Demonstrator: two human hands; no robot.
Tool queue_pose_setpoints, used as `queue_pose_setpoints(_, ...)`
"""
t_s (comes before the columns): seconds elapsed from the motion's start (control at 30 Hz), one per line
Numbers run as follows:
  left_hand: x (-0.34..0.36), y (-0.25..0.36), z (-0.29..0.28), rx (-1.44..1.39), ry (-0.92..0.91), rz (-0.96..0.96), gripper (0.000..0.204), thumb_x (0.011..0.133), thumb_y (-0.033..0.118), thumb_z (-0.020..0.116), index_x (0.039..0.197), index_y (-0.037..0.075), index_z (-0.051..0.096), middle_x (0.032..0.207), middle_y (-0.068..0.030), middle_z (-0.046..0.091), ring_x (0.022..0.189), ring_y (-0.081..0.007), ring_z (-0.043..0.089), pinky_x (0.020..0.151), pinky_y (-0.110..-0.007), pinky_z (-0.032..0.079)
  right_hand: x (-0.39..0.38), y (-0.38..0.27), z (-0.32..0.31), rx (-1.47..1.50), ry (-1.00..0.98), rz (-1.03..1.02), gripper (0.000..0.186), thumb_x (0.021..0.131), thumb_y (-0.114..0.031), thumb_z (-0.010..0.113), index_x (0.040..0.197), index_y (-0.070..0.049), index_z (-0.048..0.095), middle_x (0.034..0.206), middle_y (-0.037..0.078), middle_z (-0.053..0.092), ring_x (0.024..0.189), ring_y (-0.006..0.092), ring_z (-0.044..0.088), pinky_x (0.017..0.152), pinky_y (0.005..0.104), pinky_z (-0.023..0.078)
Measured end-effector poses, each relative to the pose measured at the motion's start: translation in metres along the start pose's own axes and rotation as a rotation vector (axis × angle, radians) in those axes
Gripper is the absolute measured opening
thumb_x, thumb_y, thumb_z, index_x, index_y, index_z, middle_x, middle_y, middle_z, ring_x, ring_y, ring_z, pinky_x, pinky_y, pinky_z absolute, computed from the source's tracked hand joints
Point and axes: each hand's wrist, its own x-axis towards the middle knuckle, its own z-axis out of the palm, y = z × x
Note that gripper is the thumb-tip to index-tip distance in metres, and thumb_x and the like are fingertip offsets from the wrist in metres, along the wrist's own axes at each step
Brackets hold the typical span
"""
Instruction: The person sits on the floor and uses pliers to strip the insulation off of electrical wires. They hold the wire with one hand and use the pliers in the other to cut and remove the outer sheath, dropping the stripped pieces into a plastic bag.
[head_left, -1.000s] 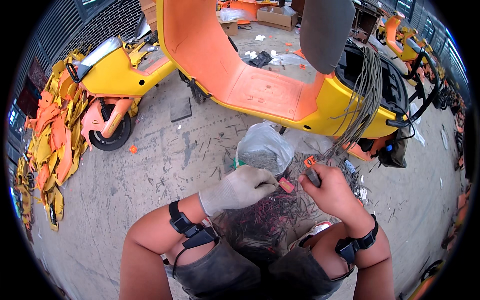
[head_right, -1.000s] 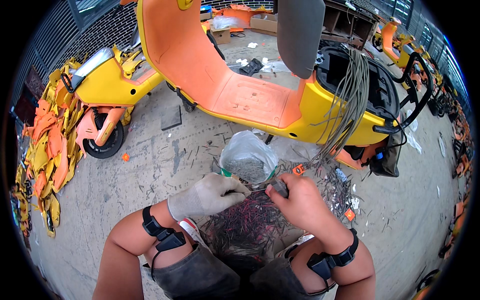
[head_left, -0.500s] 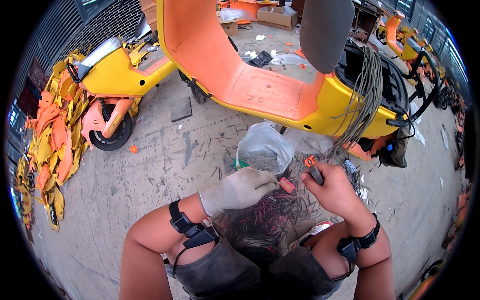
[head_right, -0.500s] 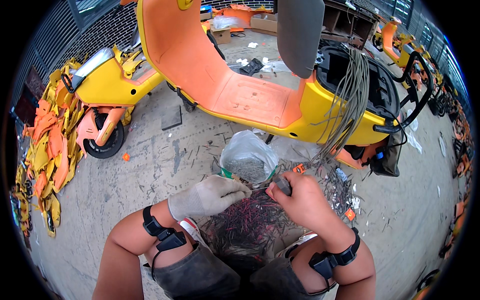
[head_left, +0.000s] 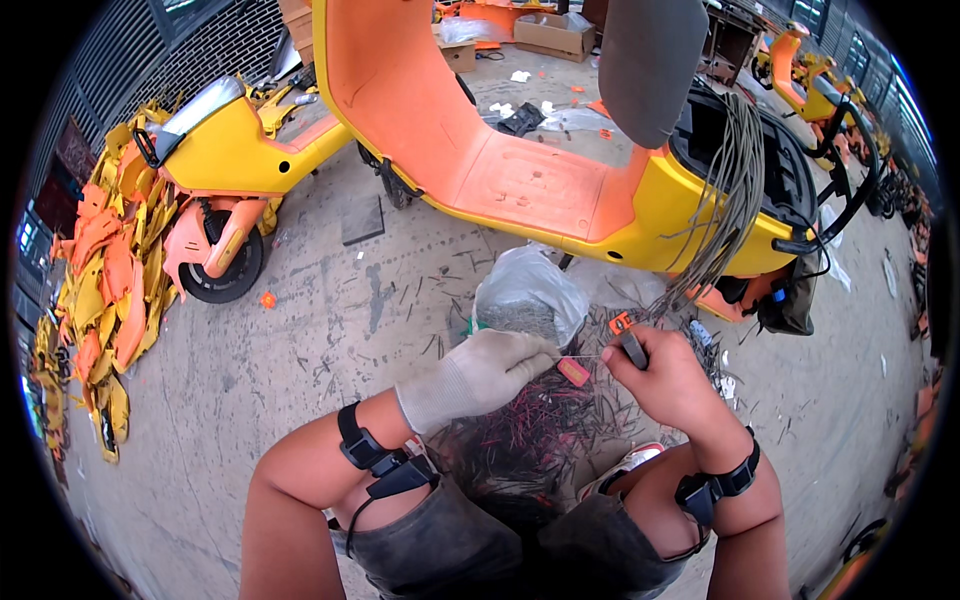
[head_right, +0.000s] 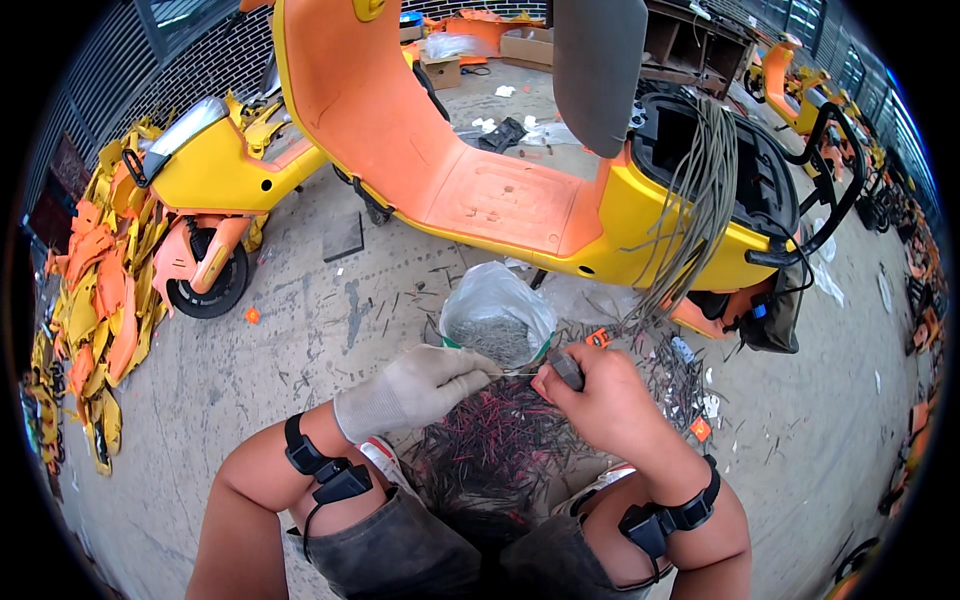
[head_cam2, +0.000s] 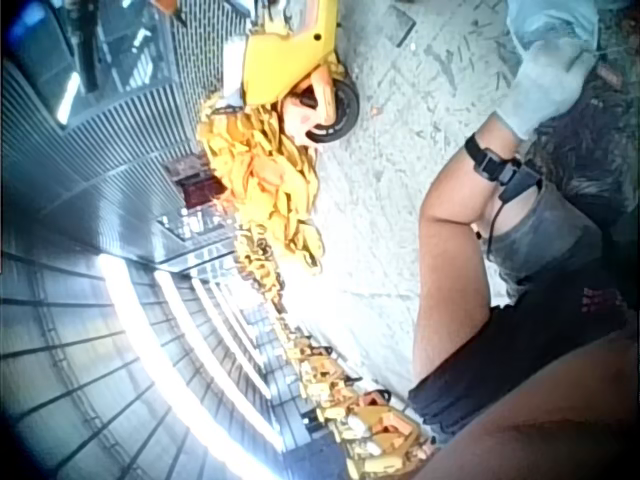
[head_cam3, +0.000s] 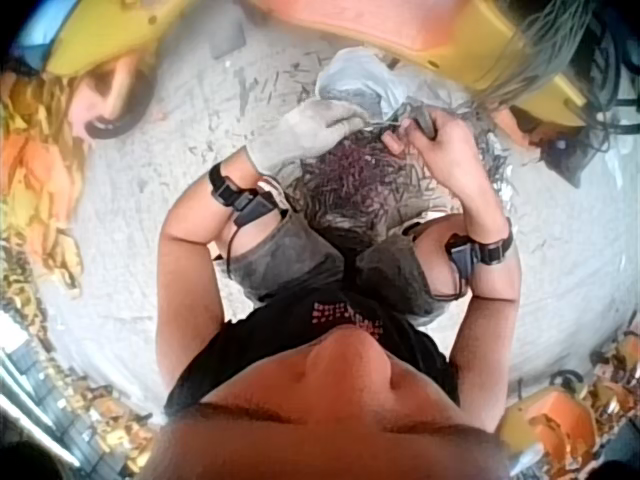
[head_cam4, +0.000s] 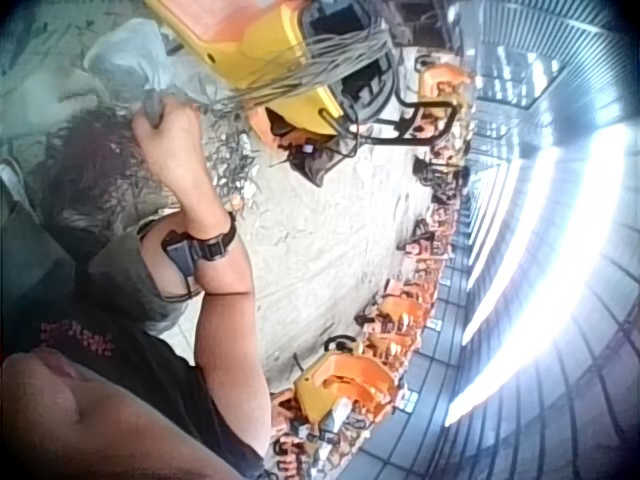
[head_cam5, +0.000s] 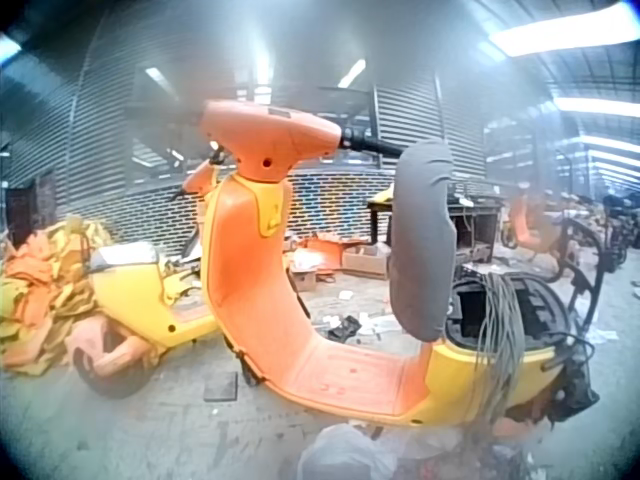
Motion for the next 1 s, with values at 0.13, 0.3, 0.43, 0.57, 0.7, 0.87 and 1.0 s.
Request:
queue_pose_setpoints(0.13, -0.002, 0.004, 0.000, 0.086, -0.035, -0.005, 0.022, 0.091, 0.021, 0.067, 0.102, 0.002, 0.069, 0.093, -0.0181, 0.072, 0.093, -0.0341, 0.070, 0.084, -0.042, 0.054, 0.001, 0.004, 0.001, -0.012, 0.008, -0.013, 0.030, 0.091, -0.023, 0.070, 0.081, 0.004, 0.064, 0.062, 0.020, 0.060, 0.054, 0.0334, 0.060, 0.055, 0.0407, 0.047)
queue_pose_setpoints(0.3, -0.002, 0.007, -0.004, 0.037, -0.029, -0.155, 0.026, 0.090, 0.026, 0.070, 0.105, 0.005, 0.071, 0.096, -0.0143, 0.074, 0.093, -0.0284, 0.072, 0.084, -0.037, 0.056, 0.001, 0.008, 0.002, -0.009, -0.004, 0.001, 0.031, 0.091, -0.024, 0.070, 0.080, 0.004, 0.063, 0.058, 0.019, 0.057, 0.051, 0.0315, 0.056, 0.053, 0.0408, 0.046)
queue_pose_setpoints(0.43, 0.002, 0.020, -0.013, 0.057, -0.100, -0.242, 0.027, 0.091, 0.027, 0.069, 0.107, 0.004, 0.070, 0.097, -0.0137, 0.074, 0.093, -0.0275, 0.073, 0.084, -0.036, 0.056, 0.000, 0.006, 0.002, 0.006, 0.013, -0.001, 0.032, 0.091, -0.024, 0.070, 0.079, 0.005, 0.062, 0.057, 0.019, 0.055, 0.050, 0.0292, 0.055, 0.053, 0.0414, 0.045)
queue_pose_setpoints(0.57, -0.004, 0.000, -0.002, 0.040, -0.005, 0.002, 0.028, 0.097, 0.027, 0.061, 0.112, 0.004, 0.068, 0.096, -0.0131, 0.074, 0.088, -0.0276, 0.073, 0.081, -0.037, 0.056, 0.002, 0.002, -0.001, -0.025, 0.004, 0.045, 0.032, 0.092, -0.025, 0.070, 0.082, 0.005, 0.063, 0.058, 0.018, 0.056, 0.051, 0.0270, 0.055, 0.054, 0.0402, 0.045)
queue_pose_setpoints(0.7, -0.001, 0.003, -0.004, -0.033, -0.066, -0.129, 0.028, 0.103, 0.025, 0.053, 0.112, 0.003, 0.066, 0.097, -0.0111, 0.074, 0.081, -0.0217, 0.073, 0.075, -0.033, 0.057, 0.003, 0.004, 0.001, 0.066, 0.052, 0.061, 0.033, 0.096, -0.027, 0.069, 0.085, 0.004, 0.062, 0.064, 0.010, 0.058, 0.057, 0.0190, 0.051, 0.057, 0.0354, 0.045)
queue_pose_setpoints(0.87, 0.007, 0.006, 0.000, -0.405, 0.096, -0.320, 0.028, 0.108, 0.021, 0.043, 0.112, -0.001, 0.059, 0.095, -0.0126, 0.072, 0.077, -0.0175, 0.071, 0.072, -0.029, 0.058, 0.015, 0.023, 0.009, 0.508, 0.094, 0.107, 0.040, 0.104, -0.036, 0.059, 0.088, 0.001, 0.060, 0.072, 0.003, 0.058, 0.064, 0.0157, 0.053, 0.062, 0.0319, 0.047)
queue_pose_setpoints(1.0, 0.008, 0.018, 0.017, -0.739, 0.149, -0.320, 0.026, 0.109, 0.019, 0.039, 0.112, -0.001, 0.055, 0.099, -0.0159, 0.070, 0.082, -0.0176, 0.069, 0.076, -0.030, 0.057, 0.025, 0.012, 0.020, 1.170, 0.131, 0.158, 0.040, 0.106, -0.039, 0.052, 0.092, -0.003, 0.056, 0.076, 0.003, 0.052, 0.070, 0.0156, 0.052, 0.066, 0.0319, 0.048)
